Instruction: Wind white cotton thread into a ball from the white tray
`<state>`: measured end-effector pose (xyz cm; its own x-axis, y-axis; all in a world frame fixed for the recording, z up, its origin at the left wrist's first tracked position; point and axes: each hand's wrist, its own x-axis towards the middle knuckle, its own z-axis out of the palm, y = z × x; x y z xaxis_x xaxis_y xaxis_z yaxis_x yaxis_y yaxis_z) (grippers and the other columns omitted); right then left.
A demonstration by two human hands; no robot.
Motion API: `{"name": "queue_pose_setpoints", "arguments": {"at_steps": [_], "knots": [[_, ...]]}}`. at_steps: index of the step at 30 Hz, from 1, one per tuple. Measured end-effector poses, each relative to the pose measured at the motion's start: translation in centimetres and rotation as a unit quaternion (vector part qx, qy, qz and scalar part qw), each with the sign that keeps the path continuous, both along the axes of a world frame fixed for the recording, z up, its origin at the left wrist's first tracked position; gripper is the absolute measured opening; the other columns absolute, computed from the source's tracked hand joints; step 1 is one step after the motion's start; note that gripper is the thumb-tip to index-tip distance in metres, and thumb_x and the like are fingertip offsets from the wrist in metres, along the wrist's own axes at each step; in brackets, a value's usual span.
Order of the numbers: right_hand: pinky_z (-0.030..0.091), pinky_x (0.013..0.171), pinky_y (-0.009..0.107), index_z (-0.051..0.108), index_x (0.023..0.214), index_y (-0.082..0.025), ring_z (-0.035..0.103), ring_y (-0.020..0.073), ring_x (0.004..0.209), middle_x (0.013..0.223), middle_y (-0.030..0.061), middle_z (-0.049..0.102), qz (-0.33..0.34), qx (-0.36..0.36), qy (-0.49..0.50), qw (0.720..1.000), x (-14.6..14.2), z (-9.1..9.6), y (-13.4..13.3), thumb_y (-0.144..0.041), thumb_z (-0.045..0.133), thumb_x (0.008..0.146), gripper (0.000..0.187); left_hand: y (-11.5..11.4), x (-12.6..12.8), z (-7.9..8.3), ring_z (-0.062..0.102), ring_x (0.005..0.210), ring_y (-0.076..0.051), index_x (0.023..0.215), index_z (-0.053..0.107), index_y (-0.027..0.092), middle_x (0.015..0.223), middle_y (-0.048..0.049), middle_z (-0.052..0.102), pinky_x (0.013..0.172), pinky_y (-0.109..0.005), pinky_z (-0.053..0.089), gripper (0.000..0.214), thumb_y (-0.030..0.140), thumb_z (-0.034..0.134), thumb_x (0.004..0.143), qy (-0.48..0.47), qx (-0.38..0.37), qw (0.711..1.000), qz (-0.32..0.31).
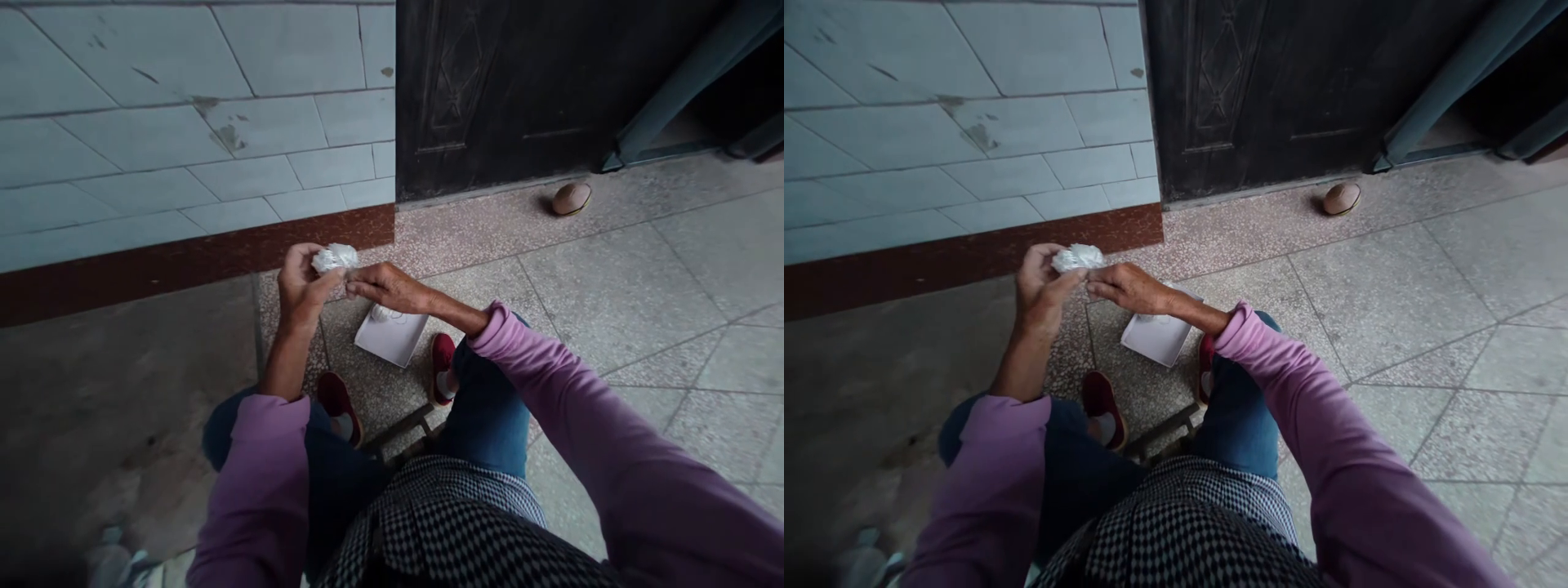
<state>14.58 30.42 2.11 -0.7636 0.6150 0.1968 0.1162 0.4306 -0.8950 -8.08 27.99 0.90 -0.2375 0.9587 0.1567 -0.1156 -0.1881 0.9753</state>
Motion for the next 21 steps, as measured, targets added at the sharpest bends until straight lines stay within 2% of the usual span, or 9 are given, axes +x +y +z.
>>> {"name": "queue_pose_setpoints", "arguments": {"at_steps": [2, 5, 8, 11, 13, 16, 19, 21], "knots": [[0.048, 0.088, 0.033, 0.071, 0.101, -0.021, 0.063, 0.0211, 0.092, 0.094, 0.0026, 0.068, -0.030, 0.011, 0.034, 0.999, 0.7, 0.7, 0.8, -0.055, 0.070, 0.137, 0.050, -0.3, 0.1, -0.1, 0.076, 0.092, -0.023, 0.112, 0.075, 0.026, 0.106, -0.0030, 0.083, 0.082, -0.033, 0.062, 0.072, 0.042, 0.120, 0.058, 0.052, -0.019, 0.998, -0.025], [0.044, 0.082, 0.035, 0.063, 0.091, -0.024, 0.052, 0.0210, 0.086, 0.085, 0.0000, 0.055, -0.106, 0.017, 0.038, 0.993, 1.9, 2.1, 2.3, -0.074, 0.075, 0.133, 0.066, -1.2, 0.4, 0.5, 0.083, 0.106, -0.030, 0.124, 0.082, 0.025, 0.120, -0.0076, 0.089, 0.094, -0.041, 0.067, 0.071, 0.044, 0.117, 0.065, 0.080, -0.058, 0.989, -0.112], [0.042, 0.080, 0.036, 0.058, 0.086, -0.027, 0.048, 0.0220, 0.086, 0.082, 0.0001, 0.051, -0.164, 0.006, 0.013, 0.986, 2.8, 2.9, 2.8, -0.076, 0.078, 0.133, 0.071, -2.3, 0.9, 1.4, 0.085, 0.117, -0.034, 0.133, 0.088, 0.024, 0.129, -0.0108, 0.091, 0.105, -0.046, 0.070, 0.069, 0.048, 0.116, 0.074, 0.048, -0.077, 0.973, -0.212], [0.042, 0.080, 0.036, 0.056, 0.085, -0.027, 0.047, 0.0210, 0.085, 0.083, -0.0005, 0.050, -0.160, -0.006, 0.013, 0.987, 2.9, 2.6, 2.5, -0.073, 0.076, 0.134, 0.070, -2.9, 1.4, 2.2, 0.087, 0.117, -0.034, 0.140, 0.089, 0.024, 0.128, -0.0114, 0.091, 0.103, -0.044, 0.072, 0.076, 0.050, 0.119, 0.075, -0.025, -0.081, 0.962, -0.258], [0.042, 0.081, 0.035, 0.054, 0.087, -0.027, 0.047, 0.0203, 0.085, 0.085, -0.0011, 0.051, -0.149, -0.007, 0.022, 0.989, 2.5, 1.9, 2.3, -0.068, 0.072, 0.137, 0.067, -2.9, 1.6, 2.4, 0.087, 0.113, -0.033, 0.140, 0.088, 0.025, 0.124, -0.0109, 0.090, 0.098, -0.043, 0.074, 0.080, 0.050, 0.121, 0.071, -0.079, -0.073, 0.962, -0.249], [0.042, 0.084, 0.034, 0.052, 0.090, -0.026, 0.049, 0.0199, 0.086, 0.086, -0.0016, 0.052, -0.127, 0.007, 0.008, 0.992, 1.6, 1.0, 2.0, -0.058, 0.068, 0.139, 0.061, -2.4, 1.5, 2.1, 0.086, 0.110, -0.032, 0.132, 0.090, 0.025, 0.123, -0.0106, 0.088, 0.093, -0.042, 0.075, 0.075, 0.048, 0.121, 0.068, -0.141, -0.051, 0.970, -0.192], [0.040, 0.085, 0.034, 0.055, 0.093, -0.025, 0.053, 0.0206, 0.086, 0.086, -0.0010, 0.057, -0.089, 0.033, -0.052, 0.994, 0.8, 0.4, 1.1, -0.036, 0.068, 0.138, 0.048, -1.5, 0.8, 1.1, 0.084, 0.109, -0.028, 0.121, 0.088, 0.027, 0.124, -0.0088, 0.088, 0.092, -0.039, 0.073, 0.065, 0.048, 0.119, 0.068, -0.163, -0.027, 0.980, -0.115], [0.039, 0.086, 0.034, 0.056, 0.095, -0.025, 0.056, 0.0207, 0.086, 0.087, -0.0003, 0.061, -0.051, 0.044, -0.087, 0.994, 0.4, 0.3, 0.0, -0.025, 0.068, 0.135, 0.041, -0.9, 0.3, 0.4, 0.082, 0.110, -0.026, 0.118, 0.084, 0.028, 0.122, -0.0059, 0.087, 0.093, -0.037, 0.071, 0.066, 0.049, 0.120, 0.067, -0.152, -0.007, 0.986, -0.065]]}}
